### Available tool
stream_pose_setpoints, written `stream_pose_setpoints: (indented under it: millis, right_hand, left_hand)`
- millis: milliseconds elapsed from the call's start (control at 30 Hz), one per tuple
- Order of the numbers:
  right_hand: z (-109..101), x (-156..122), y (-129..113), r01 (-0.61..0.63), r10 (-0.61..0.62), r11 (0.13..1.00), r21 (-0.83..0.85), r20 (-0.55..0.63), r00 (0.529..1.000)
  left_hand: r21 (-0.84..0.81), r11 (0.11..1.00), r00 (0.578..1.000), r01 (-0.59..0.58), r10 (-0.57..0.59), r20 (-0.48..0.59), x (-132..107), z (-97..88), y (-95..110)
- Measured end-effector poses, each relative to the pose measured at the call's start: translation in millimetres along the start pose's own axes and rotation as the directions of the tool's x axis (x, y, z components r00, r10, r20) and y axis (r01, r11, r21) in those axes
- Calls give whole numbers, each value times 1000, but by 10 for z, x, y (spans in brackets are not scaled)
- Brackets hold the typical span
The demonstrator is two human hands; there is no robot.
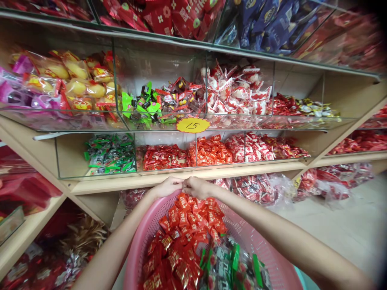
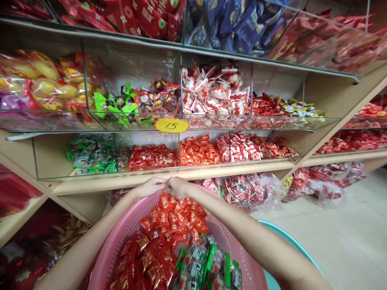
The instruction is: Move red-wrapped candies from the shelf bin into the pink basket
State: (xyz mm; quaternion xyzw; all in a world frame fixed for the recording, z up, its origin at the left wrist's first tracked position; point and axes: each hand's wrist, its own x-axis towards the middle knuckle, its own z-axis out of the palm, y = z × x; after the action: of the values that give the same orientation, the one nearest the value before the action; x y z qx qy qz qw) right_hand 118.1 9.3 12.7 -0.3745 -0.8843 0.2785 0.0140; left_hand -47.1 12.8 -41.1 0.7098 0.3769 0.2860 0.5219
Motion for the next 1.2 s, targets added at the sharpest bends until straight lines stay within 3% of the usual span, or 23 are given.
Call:
stream_pose_setpoints:
  millis: [233, 533, 633, 767, 867, 933, 1067, 1200]
  right_hand:
    - [146, -162, -77, 4, -63, 954, -300, -187, 980]
    - [273, -220, -141, -114, -4, 902, -416, -272, 962]
    - [137, -275, -148, -115, -24, 907, -406, -323, 946]
    - [-315, -329, 2, -112, -62, 937, -330, -475, 878]
    - [-695, -265, 289, -262, 51, 933, -246, -631, 774]
    - [-864, -163, 522, -367, 156, 906, -210, -640, 752]
    - [-952, 97, 873, -463, 272, 864, -197, -591, 760]
    - [-896, 302, 940, -467, 280, 862, -196, -584, 762]
  left_hand:
    - [11, 1000, 1000, -2, 2, -13, -22, 8, 30]
    - [36, 999, 1000, -6, 6, -11, -60, 2, 135]
    - [28, 999, 1000, -22, 22, 15, -66, 8, 170]
    - [9, 1000, 1000, -12, 12, 20, -61, 5, 158]
    - [31, 999, 999, 31, -31, -7, -57, -6, 133]
    - [59, 997, 999, 46, -45, -16, -57, -12, 124]
    - [83, 995, 999, 48, -47, -18, -54, -24, 101]
    - [70, 997, 999, 40, -39, -15, -42, -41, 60]
